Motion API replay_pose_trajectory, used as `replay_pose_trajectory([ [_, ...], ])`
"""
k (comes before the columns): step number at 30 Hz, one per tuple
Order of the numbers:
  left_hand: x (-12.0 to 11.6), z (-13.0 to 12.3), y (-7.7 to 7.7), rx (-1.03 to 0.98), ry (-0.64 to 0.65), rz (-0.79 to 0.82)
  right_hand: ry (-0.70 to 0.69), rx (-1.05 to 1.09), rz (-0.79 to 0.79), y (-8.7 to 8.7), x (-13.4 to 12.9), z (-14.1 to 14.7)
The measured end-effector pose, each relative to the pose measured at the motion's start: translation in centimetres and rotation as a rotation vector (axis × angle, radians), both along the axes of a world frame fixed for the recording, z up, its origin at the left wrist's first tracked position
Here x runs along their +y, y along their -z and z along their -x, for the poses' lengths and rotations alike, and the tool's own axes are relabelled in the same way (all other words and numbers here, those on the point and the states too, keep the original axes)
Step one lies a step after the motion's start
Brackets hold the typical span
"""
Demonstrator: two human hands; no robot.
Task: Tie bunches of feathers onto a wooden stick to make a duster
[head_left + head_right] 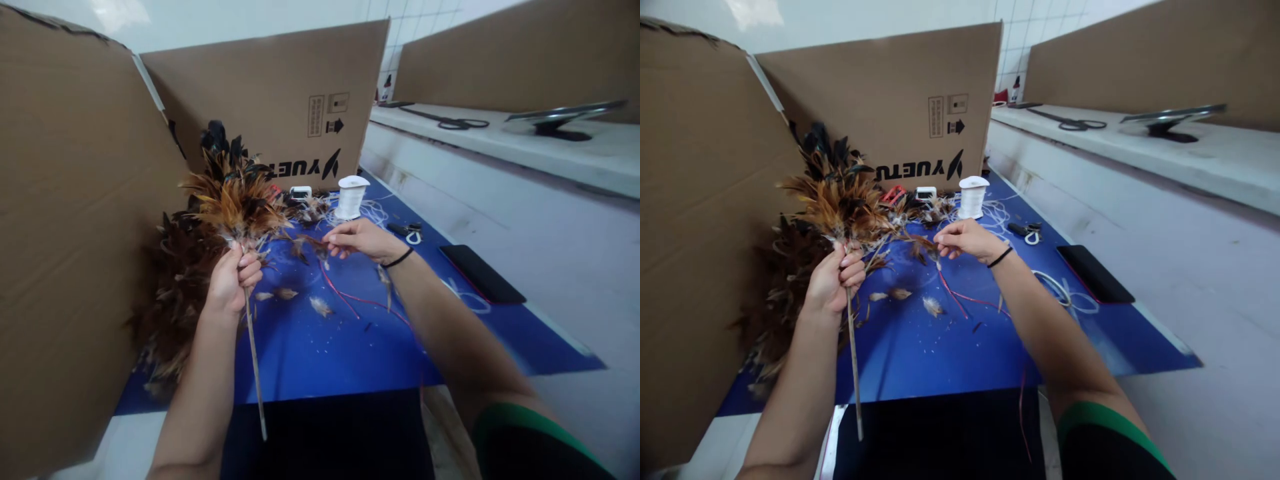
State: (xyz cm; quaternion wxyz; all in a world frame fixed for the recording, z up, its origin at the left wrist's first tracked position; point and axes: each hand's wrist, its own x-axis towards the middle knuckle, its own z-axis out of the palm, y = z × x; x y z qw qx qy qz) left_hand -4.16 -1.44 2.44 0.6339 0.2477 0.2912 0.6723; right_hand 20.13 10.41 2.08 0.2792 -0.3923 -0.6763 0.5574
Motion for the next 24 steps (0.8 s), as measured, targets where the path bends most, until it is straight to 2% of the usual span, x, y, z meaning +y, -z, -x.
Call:
replay_pose_trajectory([
  [5,0.7,-0.7,1.0,0.026,0.04,0.039,0.148,-0.131,0.003,2.2,0.7,-0.9],
  [7,1.0,-0.8,1.4,0.034,0.046,0.058,0.224,-0.211,-0.057,3.4,1.2,-1.1],
  [9,1.3,-0.8,1.8,0.041,0.044,0.085,0.272,-0.386,-0.151,4.3,1.4,-1.6],
  [13,1.6,-1.0,2.2,0.058,0.039,0.095,0.152,-0.801,-0.35,5.5,1.1,-2.1],
  [15,1.6,-1.2,2.3,0.068,0.039,0.09,0.086,-0.902,-0.391,5.9,0.8,-1.9],
  [18,1.7,-1.4,2.6,0.057,0.05,0.106,0.045,-0.912,-0.428,6.5,0.8,-1.6],
  [20,1.8,-1.5,2.8,0.036,0.068,0.118,0.087,-0.874,-0.456,6.3,1.0,-1.8],
  [22,1.8,-1.6,2.9,0.023,0.078,0.121,0.213,-0.727,-0.454,5.5,1.0,-2.3],
  [24,1.9,-1.7,3.1,0.016,0.08,0.121,0.332,-0.427,-0.382,3.9,0.4,-2.5],
])
